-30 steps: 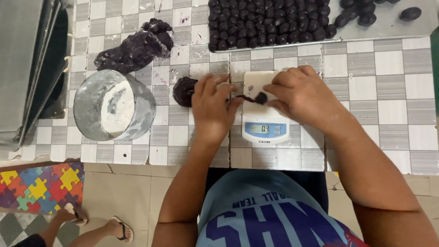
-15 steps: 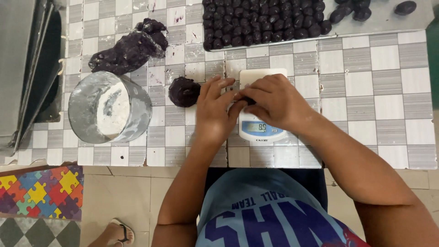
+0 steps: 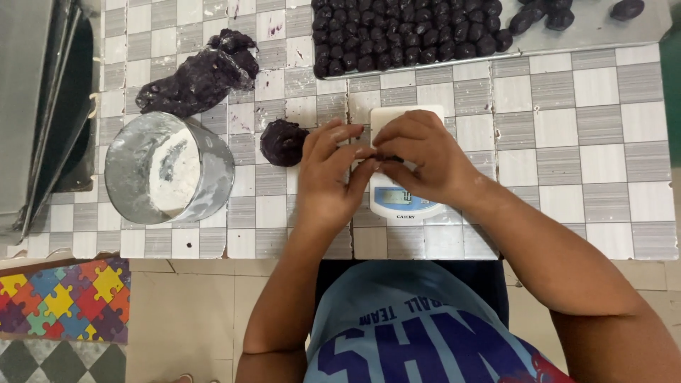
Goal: The person portions a dark dough into small pieces, weighs each piece on a digital scale, and places the weighed pieces onto a metal tray. The person repeatedly pinches off dough, adjusts the weight, and arranges the finished pieces in rows on the tray.
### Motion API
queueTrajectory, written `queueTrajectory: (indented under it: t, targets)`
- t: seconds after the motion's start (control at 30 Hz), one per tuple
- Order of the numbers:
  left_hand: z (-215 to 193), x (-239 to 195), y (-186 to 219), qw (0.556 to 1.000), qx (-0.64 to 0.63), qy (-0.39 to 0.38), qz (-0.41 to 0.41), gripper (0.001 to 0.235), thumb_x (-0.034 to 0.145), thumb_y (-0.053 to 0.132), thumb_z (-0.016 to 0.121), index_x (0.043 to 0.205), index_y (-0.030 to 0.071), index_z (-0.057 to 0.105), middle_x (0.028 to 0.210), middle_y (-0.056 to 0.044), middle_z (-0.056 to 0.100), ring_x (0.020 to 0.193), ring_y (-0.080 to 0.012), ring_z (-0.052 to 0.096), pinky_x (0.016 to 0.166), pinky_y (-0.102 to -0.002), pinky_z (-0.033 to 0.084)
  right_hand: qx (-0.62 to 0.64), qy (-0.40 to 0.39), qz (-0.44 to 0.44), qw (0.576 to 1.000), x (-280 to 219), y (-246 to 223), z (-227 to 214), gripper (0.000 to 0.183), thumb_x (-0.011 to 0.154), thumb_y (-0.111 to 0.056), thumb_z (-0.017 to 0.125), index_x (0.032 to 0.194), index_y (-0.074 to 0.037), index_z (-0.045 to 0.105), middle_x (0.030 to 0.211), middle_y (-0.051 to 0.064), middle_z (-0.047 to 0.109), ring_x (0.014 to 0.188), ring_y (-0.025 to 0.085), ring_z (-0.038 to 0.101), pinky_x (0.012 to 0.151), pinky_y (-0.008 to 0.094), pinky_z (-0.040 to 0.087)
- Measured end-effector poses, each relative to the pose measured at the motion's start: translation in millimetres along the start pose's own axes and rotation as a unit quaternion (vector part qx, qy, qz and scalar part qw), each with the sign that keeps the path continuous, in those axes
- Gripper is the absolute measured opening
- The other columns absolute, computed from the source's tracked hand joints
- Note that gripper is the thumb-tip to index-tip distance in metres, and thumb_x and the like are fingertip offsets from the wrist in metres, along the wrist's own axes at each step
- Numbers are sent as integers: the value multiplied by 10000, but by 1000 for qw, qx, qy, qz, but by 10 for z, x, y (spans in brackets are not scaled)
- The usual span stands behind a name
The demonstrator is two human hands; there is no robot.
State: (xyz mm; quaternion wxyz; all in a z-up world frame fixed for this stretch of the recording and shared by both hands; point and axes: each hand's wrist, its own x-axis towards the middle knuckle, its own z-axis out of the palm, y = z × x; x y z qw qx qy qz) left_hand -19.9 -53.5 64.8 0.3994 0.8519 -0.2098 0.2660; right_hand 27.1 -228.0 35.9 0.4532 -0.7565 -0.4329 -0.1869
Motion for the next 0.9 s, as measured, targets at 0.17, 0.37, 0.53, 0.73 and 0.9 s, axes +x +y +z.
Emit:
queueTrajectory:
  t: [0.17, 0.37, 0.53, 0.73, 0.9]
  targets:
    - [-92, 31, 35, 1000, -21, 10, -17, 94, 795, 111, 724, 866, 126, 663, 1028, -54, 610, 1088, -334, 532, 957, -443, 428, 9, -8, 44, 999, 30, -69, -138, 44, 779, -59, 699, 814, -53, 671, 937, 83, 638, 927, 272, 599, 871, 401, 408]
    - [-194, 41, -116, 998, 29, 48, -30, 181, 772, 32, 714, 916, 101, 629, 1021, -105, 594, 1078, -362, 520, 955, -477, 408, -119, -78, 47, 989, 41, -56, -313, 81, 806, -67, 668, 881, -55, 698, 989, 98, 642, 1048, 288, 564, 929, 437, 369]
    - [-201, -32, -290, 994, 78, 63, -45, 187, 777, 25, 726, 856, 106, 576, 1050, -70, 572, 1091, -355, 514, 927, -467, 425, -131, -75, 38, 988, 8, 32, -368, 122, 880, -131, 624, 943, -49, 687, 1043, 107, 633, 1085, 299, 555, 923, 429, 375]
    - [-113, -87, -457, 988, 127, 78, -30, 128, 805, 26, 695, 884, 105, 633, 1058, -80, 583, 1075, -359, 518, 932, -479, 411, -156, -78, 54, 983, 67, -35, -361, 153, 859, -82, 629, 993, -75, 704, 1064, 81, 650, 1070, 266, 570, 931, 396, 390]
    - [-35, -170, -608, 977, 202, 58, -21, 239, 823, -33, 564, 977, 126, 656, 1135, -71, 552, 1135, -365, 463, 952, -510, 369, -94, -167, 37, 981, 145, -259, -288, 364, 757, -2, 510, 1083, -39, 668, 1128, 186, 619, 1087, 380, 544, 867, 471, 417]
